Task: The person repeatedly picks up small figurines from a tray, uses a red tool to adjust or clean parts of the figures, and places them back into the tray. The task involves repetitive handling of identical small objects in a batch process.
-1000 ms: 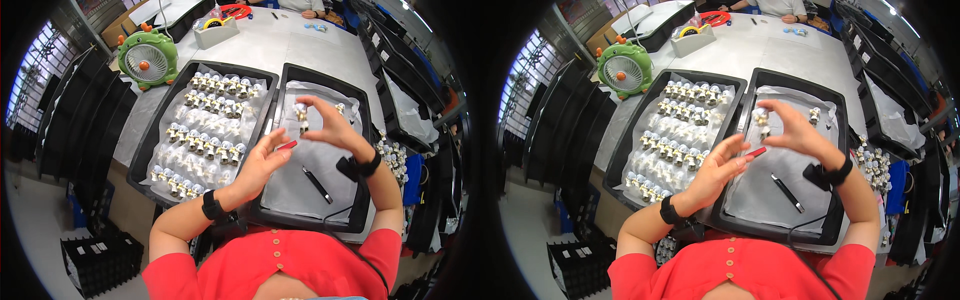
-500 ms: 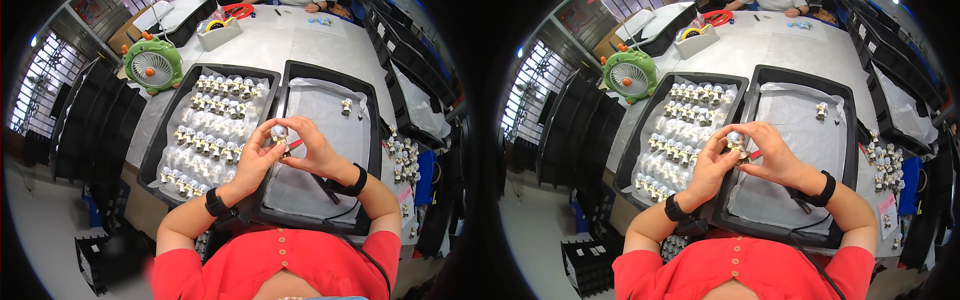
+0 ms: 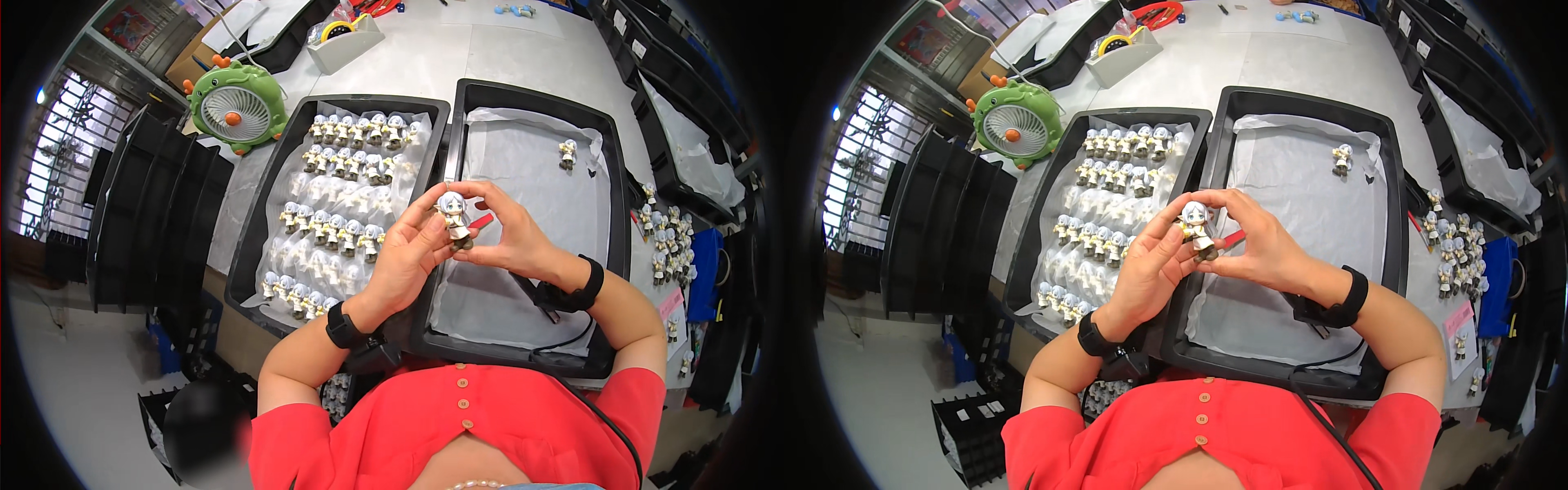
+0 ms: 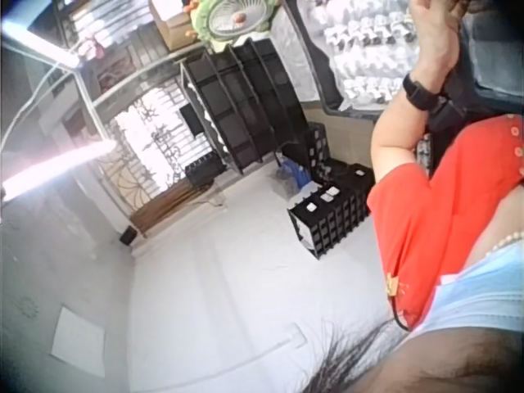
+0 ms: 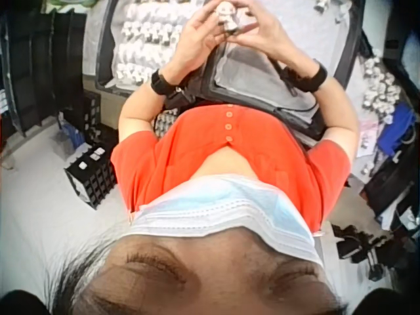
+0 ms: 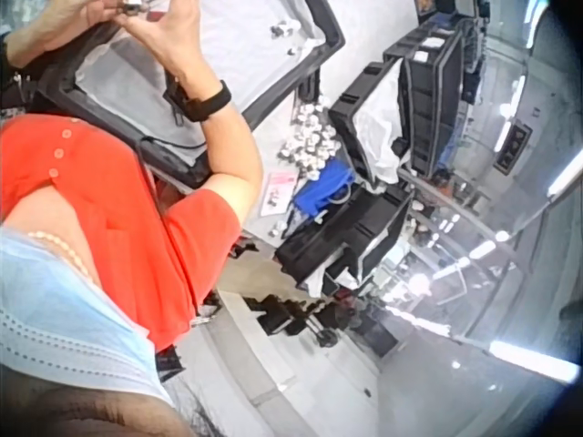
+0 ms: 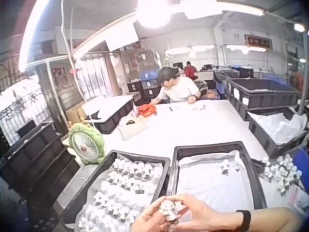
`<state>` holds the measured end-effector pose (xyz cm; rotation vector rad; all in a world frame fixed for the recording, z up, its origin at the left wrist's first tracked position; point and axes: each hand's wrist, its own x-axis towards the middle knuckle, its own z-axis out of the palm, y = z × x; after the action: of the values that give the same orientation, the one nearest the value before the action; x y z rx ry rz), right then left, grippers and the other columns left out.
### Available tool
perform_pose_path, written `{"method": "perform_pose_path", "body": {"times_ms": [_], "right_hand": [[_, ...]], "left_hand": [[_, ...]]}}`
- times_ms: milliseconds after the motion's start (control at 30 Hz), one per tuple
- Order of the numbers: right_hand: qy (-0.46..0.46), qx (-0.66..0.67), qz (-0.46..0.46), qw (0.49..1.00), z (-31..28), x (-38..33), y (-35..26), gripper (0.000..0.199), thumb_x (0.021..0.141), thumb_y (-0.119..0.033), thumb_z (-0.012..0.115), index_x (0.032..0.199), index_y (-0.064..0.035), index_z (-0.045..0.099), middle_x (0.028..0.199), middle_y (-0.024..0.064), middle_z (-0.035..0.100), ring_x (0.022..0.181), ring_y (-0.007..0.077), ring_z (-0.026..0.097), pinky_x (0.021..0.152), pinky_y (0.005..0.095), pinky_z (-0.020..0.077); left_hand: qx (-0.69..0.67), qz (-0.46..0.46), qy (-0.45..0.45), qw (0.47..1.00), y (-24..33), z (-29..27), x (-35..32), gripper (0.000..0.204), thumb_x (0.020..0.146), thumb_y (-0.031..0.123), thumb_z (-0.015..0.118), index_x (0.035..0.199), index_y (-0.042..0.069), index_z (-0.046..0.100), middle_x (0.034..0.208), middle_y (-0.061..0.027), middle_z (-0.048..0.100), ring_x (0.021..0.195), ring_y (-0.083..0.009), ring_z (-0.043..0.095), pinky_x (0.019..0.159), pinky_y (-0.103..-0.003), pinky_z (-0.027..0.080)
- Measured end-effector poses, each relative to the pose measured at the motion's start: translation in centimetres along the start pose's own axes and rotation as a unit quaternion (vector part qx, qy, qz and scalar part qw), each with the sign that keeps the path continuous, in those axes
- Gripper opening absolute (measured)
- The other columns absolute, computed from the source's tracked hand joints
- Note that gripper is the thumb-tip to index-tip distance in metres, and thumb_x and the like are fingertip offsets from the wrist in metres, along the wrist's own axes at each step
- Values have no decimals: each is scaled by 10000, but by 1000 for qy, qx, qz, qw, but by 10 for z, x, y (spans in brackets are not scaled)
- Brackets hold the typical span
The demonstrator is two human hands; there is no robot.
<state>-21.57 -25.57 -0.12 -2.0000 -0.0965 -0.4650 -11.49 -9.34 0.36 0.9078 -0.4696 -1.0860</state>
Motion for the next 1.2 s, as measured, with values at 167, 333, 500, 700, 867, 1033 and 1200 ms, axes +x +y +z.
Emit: {"method": "perform_pose_path", "body": {"times_ms": [167,333,500,700,867,1033,1200], "right_hand": [[-5,0,11,1000,-1,0,-1,702,667,-150,784,1288,-83,464,1171,108,527,1087,246,525,899,339,444],[7,4,15,1000,2,-2,-3,692,669,-143,780,1283,-76,469,1153,112,536,1078,244,532,905,343,444],[28,-3,7,1000,2,-3,-4,721,651,-121,787,1291,-78,457,1158,114,540,1072,253,535,914,354,440],[88,-115,-132,980,3,-2,-16,784,593,-61,783,1302,-97,451,1174,92,542,1085,280,506,906,385,408],[76,-176,-185,964,9,-5,-16,811,570,-9,756,1313,-107,447,1189,76,543,1109,272,486,910,392,397],[70,-44,-111,990,10,-5,-13,847,610,27,736,1368,-105,380,1223,90,531,1104,257,501,873,355,455],[45,16,-47,998,10,-7,-12,894,645,19,732,1417,-110,300,1254,104,515,1079,234,532,827,317,497]], "left_hand": [[-24,-9,4,1000,1,2,0,513,975,218,462,1425,73,265,1164,-101,547,1060,-235,598,889,-350,490],[-30,-6,0,1000,-1,1,0,479,979,238,455,1394,65,292,1181,-117,535,1061,-247,596,852,-356,501],[-31,-3,8,999,-3,-3,1,411,980,262,444,1324,55,357,1249,-147,494,1096,-318,572,860,-408,508],[-9,-16,20,1000,-2,2,0,423,977,327,441,1290,44,409,1211,-100,525,1099,-251,567,881,-372,490],[13,-31,-50,998,-5,5,-3,497,967,408,423,1300,39,409,1202,-85,535,1076,-218,573,909,-362,473],[-9,-53,-53,997,-2,5,-3,520,977,431,368,1313,33,376,1242,-100,503,1086,-229,562,903,-381,476],[-24,-78,-47,996,-2,4,0,545,982,444,338,1333,28,344,1257,-116,490,1088,-244,559,900,-391,477]]}}
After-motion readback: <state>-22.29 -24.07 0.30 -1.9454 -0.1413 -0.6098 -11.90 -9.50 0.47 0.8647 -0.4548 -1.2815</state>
